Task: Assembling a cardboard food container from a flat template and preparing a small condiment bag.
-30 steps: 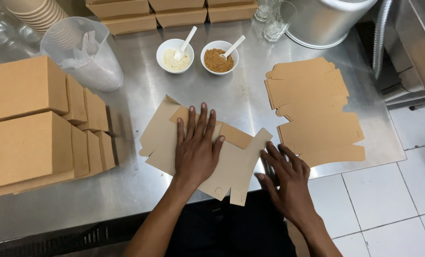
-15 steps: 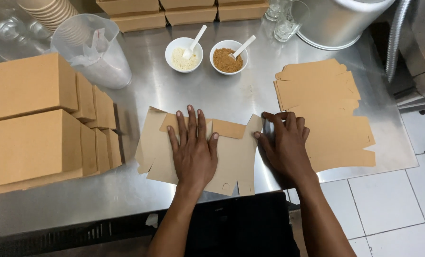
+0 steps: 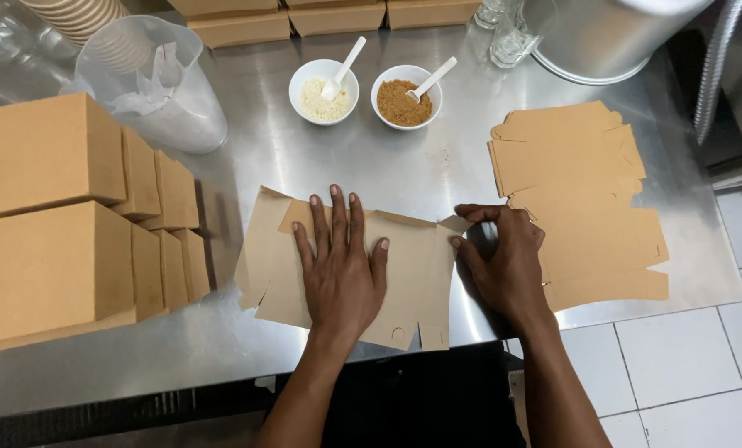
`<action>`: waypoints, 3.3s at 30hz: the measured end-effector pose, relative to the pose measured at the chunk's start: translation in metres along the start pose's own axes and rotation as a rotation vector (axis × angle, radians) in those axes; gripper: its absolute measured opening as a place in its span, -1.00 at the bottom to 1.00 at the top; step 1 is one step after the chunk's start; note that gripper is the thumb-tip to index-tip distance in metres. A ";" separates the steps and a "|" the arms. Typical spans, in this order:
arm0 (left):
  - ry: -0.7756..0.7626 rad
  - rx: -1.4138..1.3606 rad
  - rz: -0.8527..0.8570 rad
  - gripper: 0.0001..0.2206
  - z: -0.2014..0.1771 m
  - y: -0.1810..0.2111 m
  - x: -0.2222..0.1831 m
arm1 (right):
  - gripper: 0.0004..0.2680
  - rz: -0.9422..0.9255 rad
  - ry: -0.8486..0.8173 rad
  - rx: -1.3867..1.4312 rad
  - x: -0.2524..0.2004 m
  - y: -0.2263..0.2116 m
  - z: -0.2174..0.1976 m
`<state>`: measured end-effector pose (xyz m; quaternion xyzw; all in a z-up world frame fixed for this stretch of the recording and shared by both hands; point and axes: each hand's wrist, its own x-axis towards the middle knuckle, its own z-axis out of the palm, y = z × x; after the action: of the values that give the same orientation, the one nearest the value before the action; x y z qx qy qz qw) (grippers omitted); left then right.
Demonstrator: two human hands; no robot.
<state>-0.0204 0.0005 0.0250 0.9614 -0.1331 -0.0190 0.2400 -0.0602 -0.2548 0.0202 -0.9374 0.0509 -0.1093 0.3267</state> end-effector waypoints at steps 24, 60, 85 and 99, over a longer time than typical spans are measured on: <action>-0.021 0.027 0.016 -0.29 0.002 -0.001 0.001 | -0.37 -0.055 -0.349 -0.404 -0.032 -0.041 0.004; 0.009 -0.028 0.053 -0.52 -0.002 -0.004 -0.002 | -0.33 -0.013 -0.423 -0.396 -0.050 -0.038 0.004; -0.052 0.053 0.037 -0.50 -0.002 0.001 -0.003 | -0.33 -0.286 -0.523 -0.348 -0.012 -0.071 0.035; 0.199 -0.188 -0.001 -0.60 0.022 -0.010 0.012 | -0.51 -0.252 -0.318 0.189 -0.071 -0.019 -0.044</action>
<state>-0.0087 -0.0040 0.0017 0.9318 -0.1058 0.0640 0.3411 -0.1391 -0.2547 0.0528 -0.9070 -0.1291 -0.0042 0.4007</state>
